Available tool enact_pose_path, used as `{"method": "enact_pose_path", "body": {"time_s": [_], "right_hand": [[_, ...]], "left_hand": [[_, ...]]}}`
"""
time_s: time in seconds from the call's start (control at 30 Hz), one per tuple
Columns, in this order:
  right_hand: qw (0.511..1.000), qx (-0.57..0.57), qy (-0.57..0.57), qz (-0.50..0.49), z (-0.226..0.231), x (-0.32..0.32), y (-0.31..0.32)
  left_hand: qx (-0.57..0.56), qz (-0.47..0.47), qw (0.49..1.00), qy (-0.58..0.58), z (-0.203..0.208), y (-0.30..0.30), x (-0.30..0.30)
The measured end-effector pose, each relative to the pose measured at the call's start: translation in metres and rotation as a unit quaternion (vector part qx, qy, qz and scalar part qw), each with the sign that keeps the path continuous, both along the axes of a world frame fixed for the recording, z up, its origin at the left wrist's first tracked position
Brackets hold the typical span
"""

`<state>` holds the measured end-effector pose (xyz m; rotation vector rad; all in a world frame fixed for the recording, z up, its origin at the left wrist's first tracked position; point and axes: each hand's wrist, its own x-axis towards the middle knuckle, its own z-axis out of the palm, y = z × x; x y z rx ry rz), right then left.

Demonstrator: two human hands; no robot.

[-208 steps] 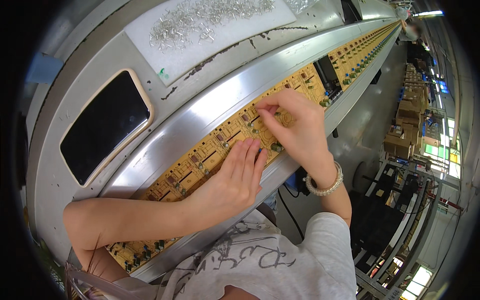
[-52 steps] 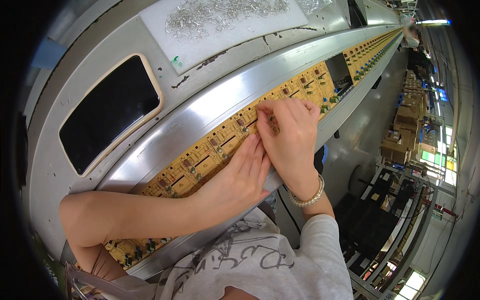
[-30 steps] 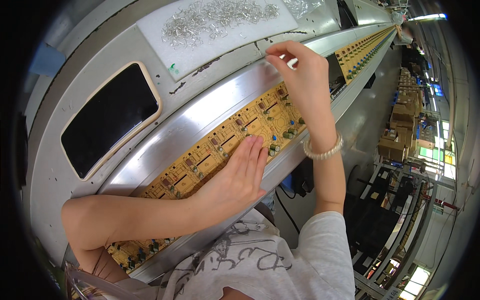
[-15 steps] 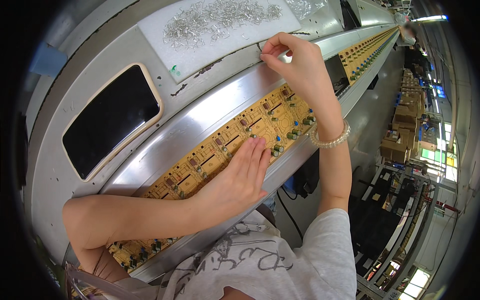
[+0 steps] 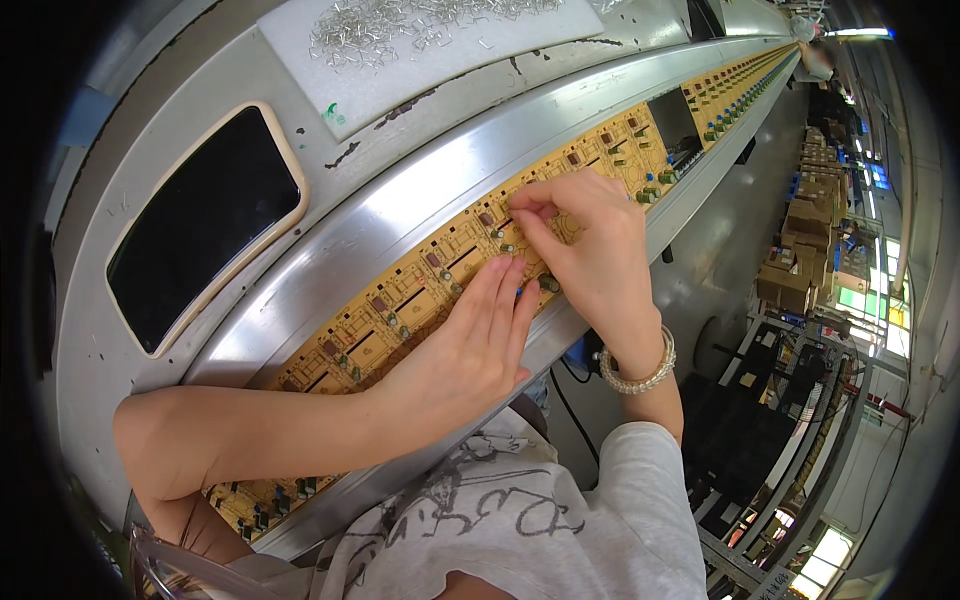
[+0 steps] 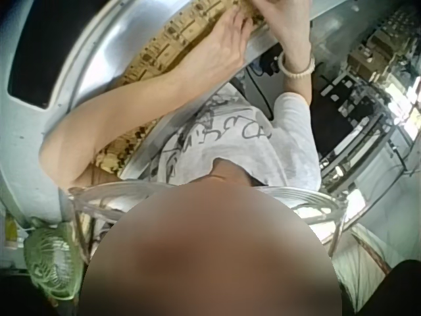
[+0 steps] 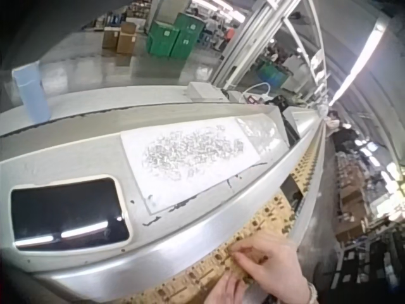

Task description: Assembling electronic pins and components onto a printed circuit board on a factory assembly line.

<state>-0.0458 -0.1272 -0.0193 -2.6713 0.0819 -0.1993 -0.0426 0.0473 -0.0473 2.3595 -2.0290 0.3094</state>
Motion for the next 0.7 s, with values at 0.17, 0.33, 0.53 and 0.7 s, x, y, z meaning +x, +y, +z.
{"method": "enact_pose_path", "body": {"time_s": [0.17, 0.33, 0.53, 0.7], "right_hand": [[1.0, -0.025, -0.017, 0.003, -0.001, 0.001, 0.004], [0.998, -0.061, -0.025, 0.015, 0.0, -0.001, 0.007], [0.994, -0.108, -0.035, 0.0, -0.006, -0.002, 0.008], [0.992, -0.115, -0.049, -0.023, -0.009, -0.005, 0.01]], "left_hand": [[-0.004, 0.0, 1.0, 0.002, 0.0, -0.001, 0.0], [0.002, -0.007, 1.0, 0.004, 0.001, 0.0, 0.0], [0.007, -0.005, 1.0, -0.002, 0.002, 0.0, -0.001], [0.003, -0.014, 1.0, 0.006, -0.002, -0.003, 0.0]]}}
